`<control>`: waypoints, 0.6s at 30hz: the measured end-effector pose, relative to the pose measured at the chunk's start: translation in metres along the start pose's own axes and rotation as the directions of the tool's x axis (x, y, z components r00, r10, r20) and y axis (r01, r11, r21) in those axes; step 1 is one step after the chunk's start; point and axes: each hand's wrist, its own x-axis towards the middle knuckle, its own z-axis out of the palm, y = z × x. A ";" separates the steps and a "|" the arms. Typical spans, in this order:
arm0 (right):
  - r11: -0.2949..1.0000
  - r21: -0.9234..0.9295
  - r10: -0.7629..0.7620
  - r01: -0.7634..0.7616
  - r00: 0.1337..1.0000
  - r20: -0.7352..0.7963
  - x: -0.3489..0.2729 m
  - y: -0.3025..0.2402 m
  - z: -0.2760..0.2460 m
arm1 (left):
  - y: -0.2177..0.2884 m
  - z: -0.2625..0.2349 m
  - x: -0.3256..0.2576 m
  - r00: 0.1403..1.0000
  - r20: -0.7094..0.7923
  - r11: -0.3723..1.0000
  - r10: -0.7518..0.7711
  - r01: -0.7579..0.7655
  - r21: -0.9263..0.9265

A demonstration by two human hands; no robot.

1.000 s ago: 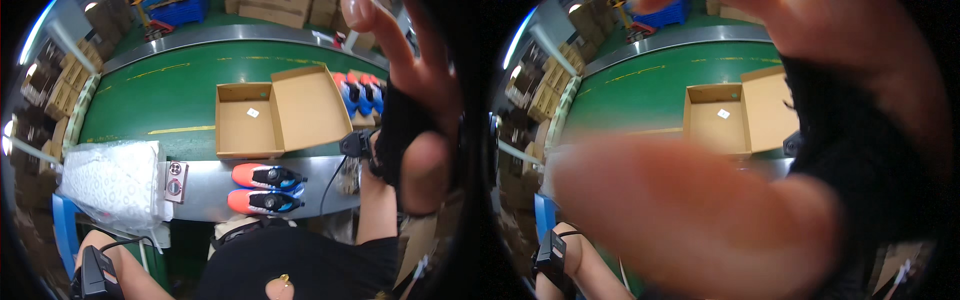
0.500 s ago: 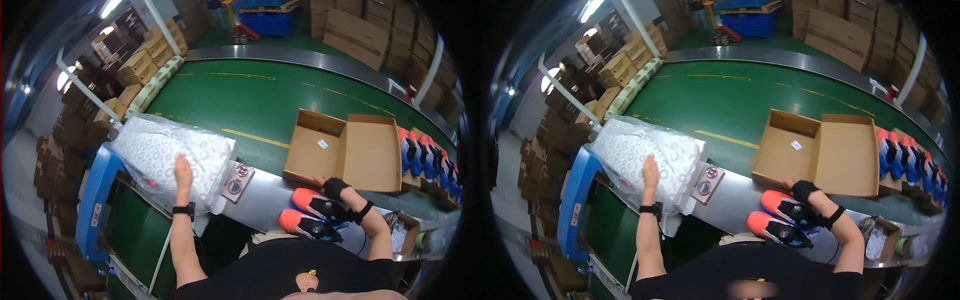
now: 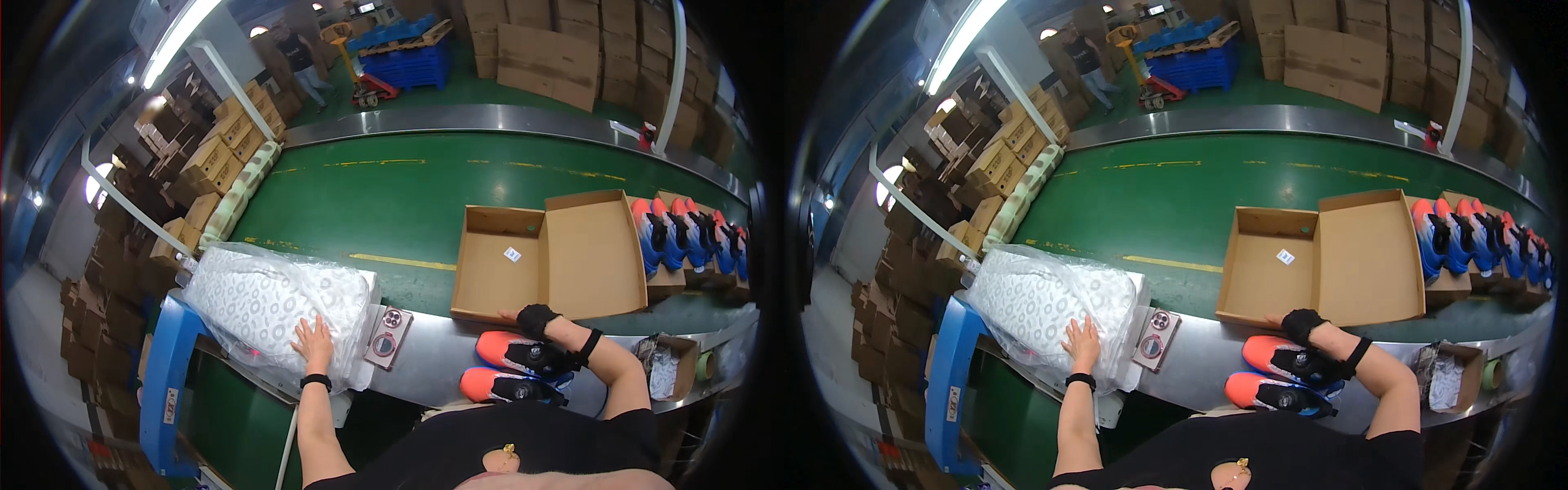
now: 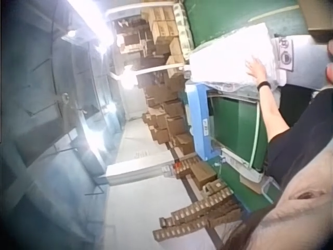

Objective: Packing shoes into boxes with tissue paper and placing them on a conveyor belt.

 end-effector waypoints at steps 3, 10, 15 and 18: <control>1.000 0.000 -0.020 0.020 1.000 -0.010 -0.001 -0.005 -0.004 | 0.008 -0.006 0.000 0.999 -0.031 1.000 -0.028 0.029 0.005; 0.995 0.067 -0.069 0.068 0.997 0.017 0.003 -0.011 -0.003 | -0.035 -0.010 0.031 0.943 -0.311 0.992 -0.118 0.096 -0.086; 0.993 0.025 -0.111 0.115 0.988 -0.107 0.009 0.005 0.012 | -0.064 -0.125 0.054 0.670 -0.663 0.920 -0.335 0.082 -0.382; 0.998 0.062 -0.019 0.016 0.998 0.057 0.008 -0.016 -0.015 | -0.036 -0.188 0.047 0.496 -0.809 0.857 -0.317 -0.217 -0.468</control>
